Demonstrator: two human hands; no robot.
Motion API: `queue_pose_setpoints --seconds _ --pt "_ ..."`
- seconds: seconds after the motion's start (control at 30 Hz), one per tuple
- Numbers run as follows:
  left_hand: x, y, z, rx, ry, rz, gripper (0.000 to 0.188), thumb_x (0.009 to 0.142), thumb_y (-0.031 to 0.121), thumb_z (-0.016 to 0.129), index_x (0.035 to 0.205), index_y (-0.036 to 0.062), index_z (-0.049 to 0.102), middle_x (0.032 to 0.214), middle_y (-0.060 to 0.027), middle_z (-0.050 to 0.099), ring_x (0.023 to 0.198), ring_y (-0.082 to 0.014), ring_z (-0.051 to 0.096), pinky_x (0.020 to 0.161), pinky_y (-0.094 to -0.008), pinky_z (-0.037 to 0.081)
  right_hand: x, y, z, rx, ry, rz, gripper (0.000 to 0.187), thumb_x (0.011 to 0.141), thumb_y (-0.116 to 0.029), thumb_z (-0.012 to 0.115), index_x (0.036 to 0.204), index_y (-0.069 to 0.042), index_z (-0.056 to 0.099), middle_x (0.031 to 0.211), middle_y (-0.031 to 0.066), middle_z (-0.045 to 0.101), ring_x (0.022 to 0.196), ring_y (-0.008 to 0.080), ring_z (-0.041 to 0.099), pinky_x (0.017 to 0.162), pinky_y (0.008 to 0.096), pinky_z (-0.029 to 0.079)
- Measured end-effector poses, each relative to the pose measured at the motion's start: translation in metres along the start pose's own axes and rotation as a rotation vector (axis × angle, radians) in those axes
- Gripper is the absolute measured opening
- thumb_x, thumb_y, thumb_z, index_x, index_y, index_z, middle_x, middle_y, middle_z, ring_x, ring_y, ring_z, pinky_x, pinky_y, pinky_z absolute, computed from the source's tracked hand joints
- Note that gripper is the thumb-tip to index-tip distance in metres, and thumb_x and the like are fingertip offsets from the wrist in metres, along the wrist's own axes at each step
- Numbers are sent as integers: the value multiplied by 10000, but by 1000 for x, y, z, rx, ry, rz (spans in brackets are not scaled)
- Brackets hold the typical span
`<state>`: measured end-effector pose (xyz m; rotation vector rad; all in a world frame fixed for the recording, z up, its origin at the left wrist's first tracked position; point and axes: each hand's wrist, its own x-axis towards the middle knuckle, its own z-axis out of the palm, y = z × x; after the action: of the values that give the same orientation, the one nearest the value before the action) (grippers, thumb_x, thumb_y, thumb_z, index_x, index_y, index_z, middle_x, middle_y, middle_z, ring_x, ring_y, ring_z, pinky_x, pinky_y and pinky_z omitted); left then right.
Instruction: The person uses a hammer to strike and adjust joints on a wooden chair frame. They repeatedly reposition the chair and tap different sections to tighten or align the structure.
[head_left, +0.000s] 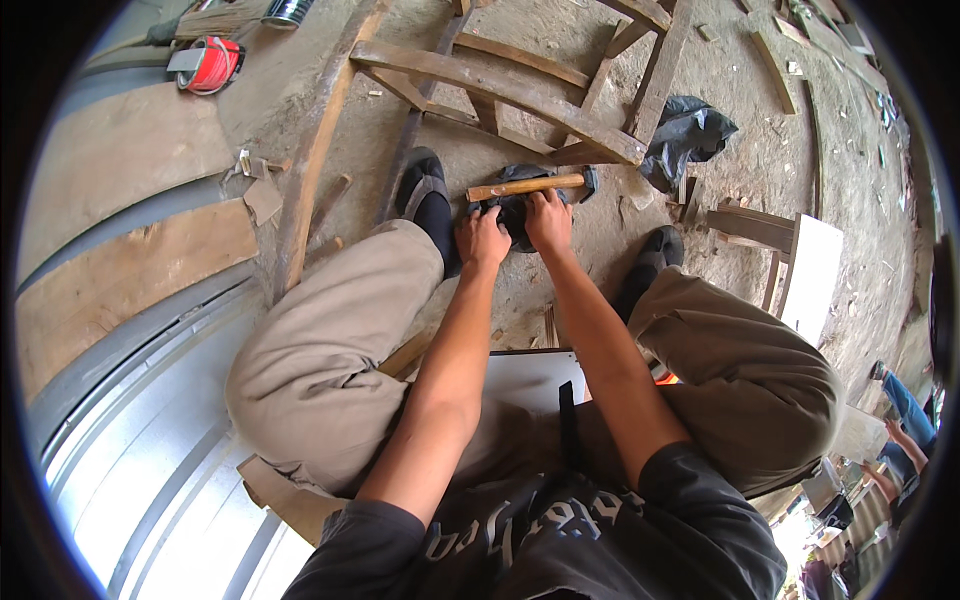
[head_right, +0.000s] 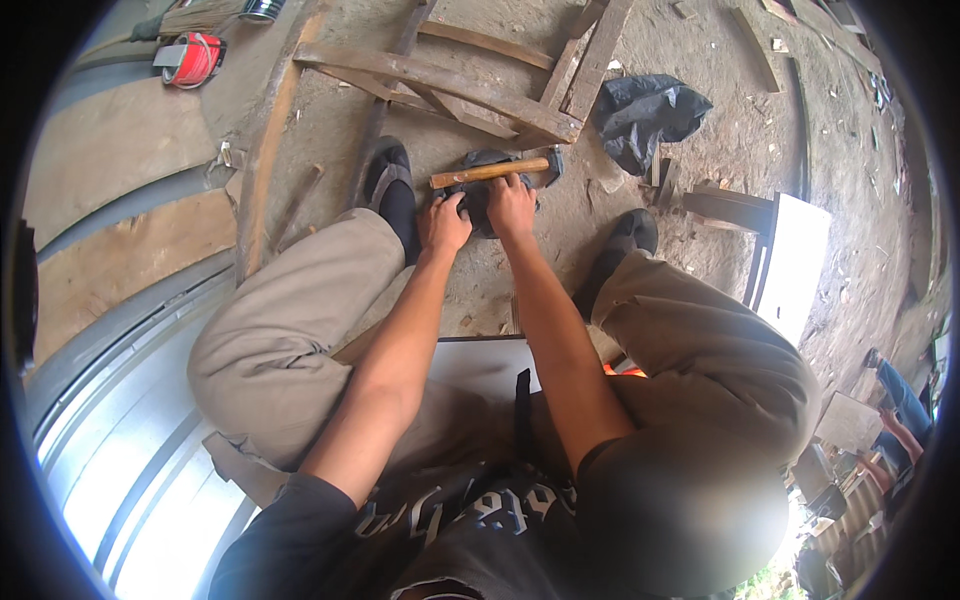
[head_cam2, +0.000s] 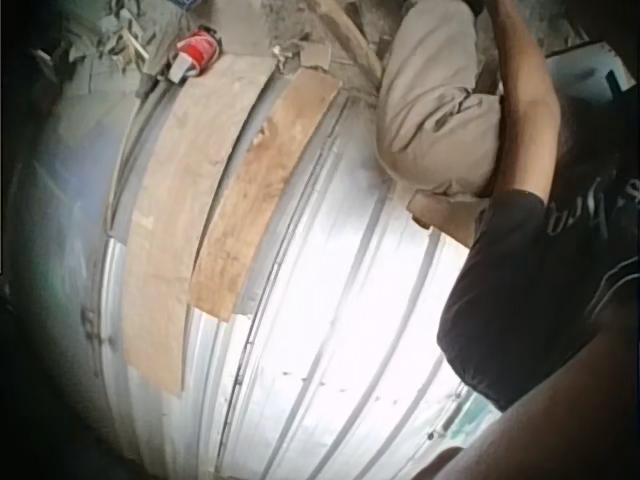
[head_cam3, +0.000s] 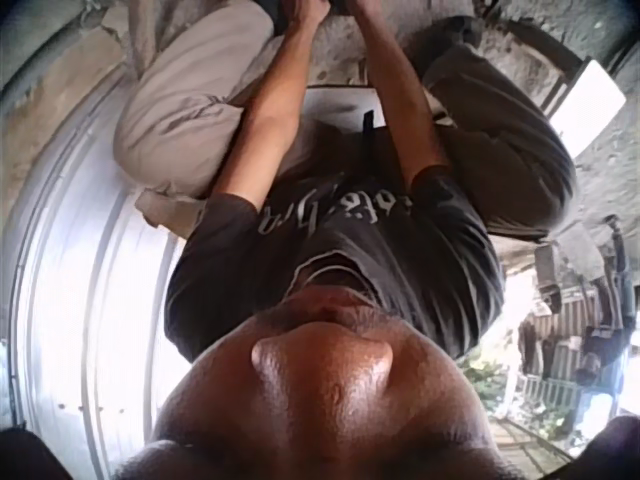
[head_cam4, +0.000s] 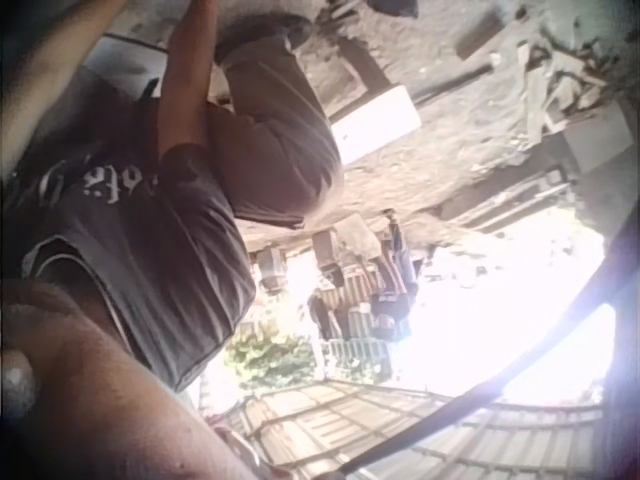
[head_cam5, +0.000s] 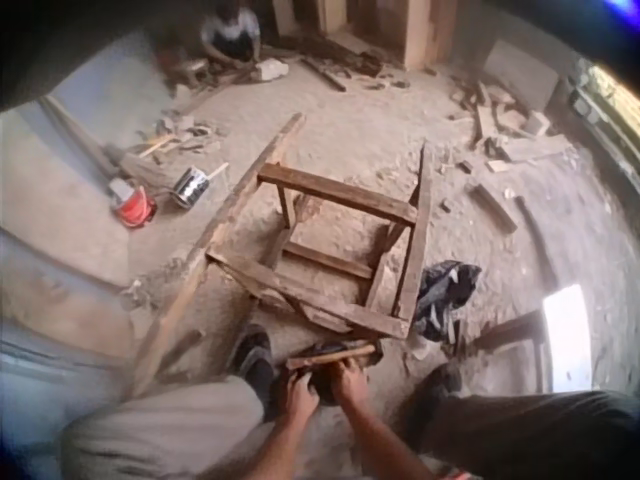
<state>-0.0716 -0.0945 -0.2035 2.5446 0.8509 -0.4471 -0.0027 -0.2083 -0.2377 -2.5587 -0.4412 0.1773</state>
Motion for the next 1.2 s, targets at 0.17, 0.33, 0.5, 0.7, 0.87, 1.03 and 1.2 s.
queue_pose_setpoints --seconds 0.17,0.33,0.5,0.7,0.87,1.03,1.2 --pt "5 2 -7 -217 46 -46 233 804 205 662 1019 155 736 1074 -134 672 1023 -303 619 918 -418 476 -14 4 -15 -20 7 17 137 886 -207 611 937 -104 686 963 79 639 900 308 627 779 449 423" --pt "5 1 -15 -332 359 185 218 794 228 717 977 114 752 977 -151 696 928 -320 660 813 -385 523 -25 -5 -39 115 30 -2 126 891 -210 612 937 -113 678 935 84 633 917 313 619 798 455 419" --pt "2 25 -30 -889 62 -25 293 842 241 727 1040 24 728 928 -95 732 817 -204 690 757 -290 521 -24 -18 -51 350 72 16 111 888 -171 641 943 -85 685 918 118 662 842 332 638 749 424 467" --pt "4 14 -32 -1350 -12 -200 173 886 144 679 1019 38 708 915 -17 709 803 -88 642 660 -242 475 -15 -21 -35 703 98 76 204 925 -174 646 935 30 655 826 111 663 746 242 670 687 358 527" --pt "1 14 -51 -1441 148 -352 191 942 144 607 1113 62 631 939 -6 686 803 -94 641 599 -244 511 26 -5 -3 979 -72 872 308 926 -221 654 984 79 625 829 147 659 631 201 672 518 313 585" --pt "0 16 -72 -1463 340 -301 164 970 160 580 1104 77 624 914 -13 663 759 -96 614 582 -261 486 50 -20 4 821 -81 1127 399 861 -273 725 1008 87 632 895 166 679 632 245 692 509 357 612" --pt "-1 14 -83 -1542 367 -302 199 957 149 601 1117 35 635 911 -11 663 724 -92 611 576 -238 477 52 -29 -7 894 -18 1236 403 861 -279 729 1020 79 633 906 153 681 633 238 683 513 351 608"
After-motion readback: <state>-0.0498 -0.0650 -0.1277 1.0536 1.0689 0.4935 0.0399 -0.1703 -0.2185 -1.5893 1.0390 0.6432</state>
